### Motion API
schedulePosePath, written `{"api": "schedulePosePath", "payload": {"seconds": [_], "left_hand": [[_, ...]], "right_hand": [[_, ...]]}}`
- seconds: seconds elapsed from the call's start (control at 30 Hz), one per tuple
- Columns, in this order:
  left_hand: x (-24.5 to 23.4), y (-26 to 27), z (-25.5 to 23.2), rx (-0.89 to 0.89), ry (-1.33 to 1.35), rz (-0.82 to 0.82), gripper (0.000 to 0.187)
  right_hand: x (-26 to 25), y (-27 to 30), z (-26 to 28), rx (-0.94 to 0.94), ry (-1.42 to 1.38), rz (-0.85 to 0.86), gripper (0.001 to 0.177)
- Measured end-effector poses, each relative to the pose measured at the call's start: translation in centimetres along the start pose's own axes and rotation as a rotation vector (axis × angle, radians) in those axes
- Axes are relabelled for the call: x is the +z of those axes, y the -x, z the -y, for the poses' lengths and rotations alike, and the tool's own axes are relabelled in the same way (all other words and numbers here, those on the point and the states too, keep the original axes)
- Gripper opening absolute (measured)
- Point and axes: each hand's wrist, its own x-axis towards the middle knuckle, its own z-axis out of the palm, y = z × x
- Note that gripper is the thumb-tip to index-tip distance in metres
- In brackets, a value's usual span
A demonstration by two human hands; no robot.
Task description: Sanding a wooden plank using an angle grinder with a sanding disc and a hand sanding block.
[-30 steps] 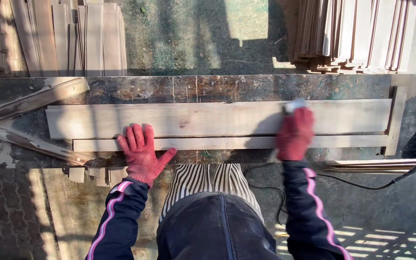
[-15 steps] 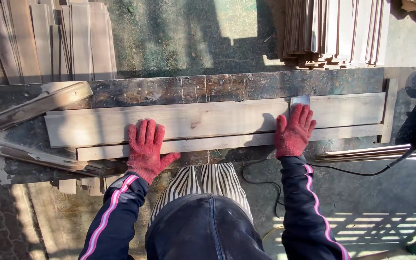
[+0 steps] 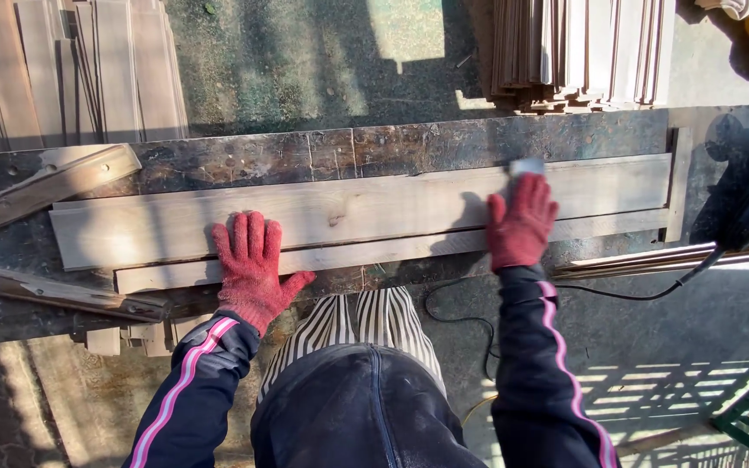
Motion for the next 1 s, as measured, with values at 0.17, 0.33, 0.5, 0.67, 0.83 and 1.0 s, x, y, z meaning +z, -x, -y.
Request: {"api": "schedulePosePath", "payload": {"seconds": [0.17, 0.33, 0.5, 0.67, 0.83, 1.0], "left_hand": [[1.5, 0.4, -0.2, -0.054, -0.073, 0.091, 0.108], [1.6, 0.8, -0.4, -0.056, -0.117, 0.150, 0.109], [1.0, 0.4, -0.3, -0.050, -0.086, 0.167, 0.109], [1.1, 0.6, -0.4, -0.073, -0.099, 0.180, 0.108], [1.2, 0.5, -0.1, -0.083, -0.069, 0.189, 0.110], [1.0, 0.5, -0.4, -0.079, -0.111, 0.213, 0.109]], "right_hand": [[-0.8, 0.0, 5.7, 0.076, -0.120, 0.046, 0.088], [1.9, 4.9, 20.1, -0.410, -0.370, -0.054, 0.101], [0.9, 1.8, 10.2, -0.338, -0.255, -0.065, 0.091], [0.5, -0.4, 0.8, -0.141, 0.098, -0.143, 0.061], [3.1, -2.4, 1.6, -0.034, 0.140, -0.129, 0.046], [0.9, 1.8, 19.5, 0.220, -0.308, 0.157, 0.049]]}}
